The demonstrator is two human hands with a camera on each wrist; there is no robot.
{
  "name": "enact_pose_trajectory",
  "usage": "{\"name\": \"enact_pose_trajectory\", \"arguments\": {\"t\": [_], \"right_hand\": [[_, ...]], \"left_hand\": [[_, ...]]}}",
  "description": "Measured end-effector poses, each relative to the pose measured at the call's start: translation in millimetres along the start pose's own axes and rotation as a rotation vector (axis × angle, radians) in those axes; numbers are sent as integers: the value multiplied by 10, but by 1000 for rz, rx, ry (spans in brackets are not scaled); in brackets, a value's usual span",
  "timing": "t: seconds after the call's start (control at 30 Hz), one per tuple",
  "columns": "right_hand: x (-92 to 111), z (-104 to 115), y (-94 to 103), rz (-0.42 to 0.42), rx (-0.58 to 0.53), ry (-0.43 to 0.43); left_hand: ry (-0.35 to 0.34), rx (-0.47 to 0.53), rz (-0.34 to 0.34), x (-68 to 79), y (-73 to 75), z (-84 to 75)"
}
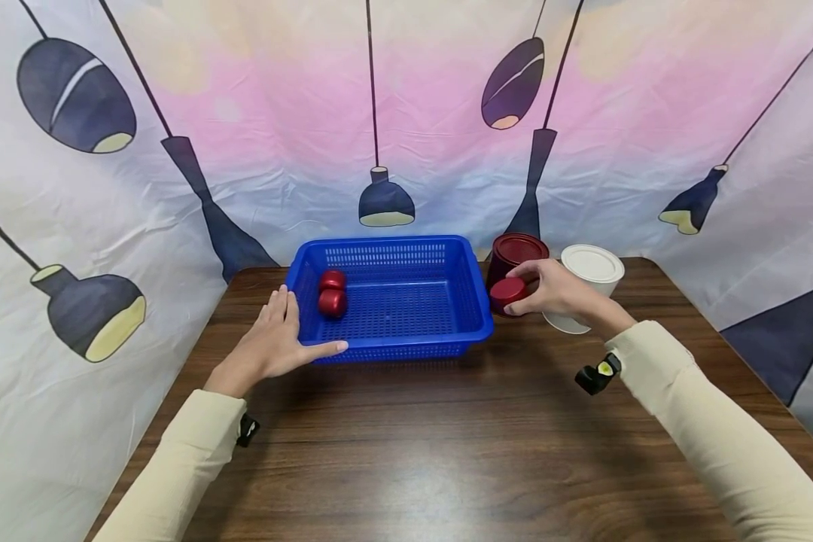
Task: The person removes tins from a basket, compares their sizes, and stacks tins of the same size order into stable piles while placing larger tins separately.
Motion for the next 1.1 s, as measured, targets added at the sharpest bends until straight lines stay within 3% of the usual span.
{"name": "enact_pose_trajectory", "arguments": {"t": [0.53, 1.1], "right_hand": [[257, -426, -149, -61, 33, -22], [428, -809, -509, -48, -36, -38]], "left_hand": [[8, -8, -11, -11, -6, 45], [11, -7, 12, -18, -32, 40]]}}
Point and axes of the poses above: each hand's wrist, its own x-axis away from the middle knuckle, its own y-axis out of the back of the hand, z = x × y, the point moved 8 cm from there along -x, towards the middle knuckle, and after that the axes turned 13 degrees about y, right-handed, at the moved point
